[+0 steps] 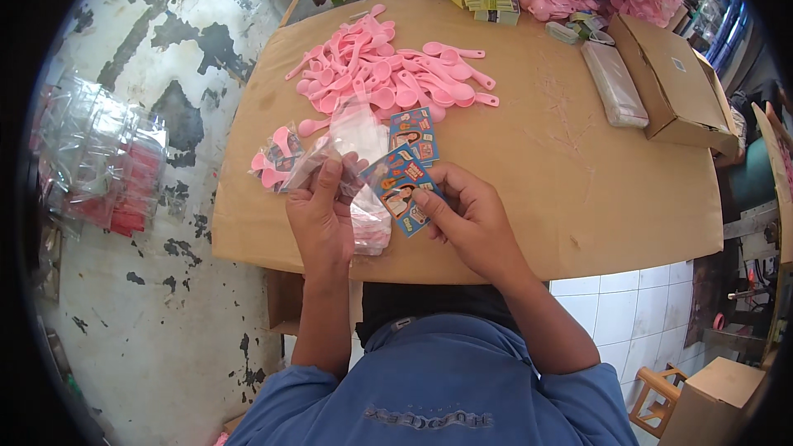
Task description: The person repeatedly picks up pink plastic spoons and small printed cards, places them into clear plastic bags, and sets the sealed packages aside. The process is repeated continuously throughout the clip.
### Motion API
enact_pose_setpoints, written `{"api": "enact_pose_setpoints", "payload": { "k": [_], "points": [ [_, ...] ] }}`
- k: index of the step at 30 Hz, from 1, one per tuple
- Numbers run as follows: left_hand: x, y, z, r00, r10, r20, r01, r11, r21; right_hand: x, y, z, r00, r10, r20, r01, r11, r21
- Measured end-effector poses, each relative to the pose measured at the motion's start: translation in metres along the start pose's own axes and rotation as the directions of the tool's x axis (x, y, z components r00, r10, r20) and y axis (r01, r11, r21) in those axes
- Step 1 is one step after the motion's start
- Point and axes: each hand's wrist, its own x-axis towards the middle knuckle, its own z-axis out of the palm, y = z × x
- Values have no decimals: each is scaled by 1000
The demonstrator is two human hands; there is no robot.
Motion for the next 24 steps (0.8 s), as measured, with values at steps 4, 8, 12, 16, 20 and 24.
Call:
{"api": "enact_pose_setpoints", "payload": {
  "k": [4,8,12,16,20,24],
  "points": [
    [-6,2,20,996,-89,-3,89,994,-62,2,11,-6,998,-38,-44,38,999,3],
    [-14,0,23,985,-168,43,170,983,-66,3,5,-19,1000,8,24,-3,977,-215],
    [-14,-12,16,966,-223,130,229,973,-38,2,6,-24,998,24,60,-16,992,-126],
    [-16,-15,24,975,-182,124,191,980,-64,-1,11,-25,998,5,-55,0,995,103],
    [-25,-19,32,976,-135,173,151,985,-84,3,12,-10,995,-69,-77,78,990,121],
    [-29,-15,35,972,-88,216,83,996,29,10,15,3,981,-131,-141,147,984,105]
  ]
}}
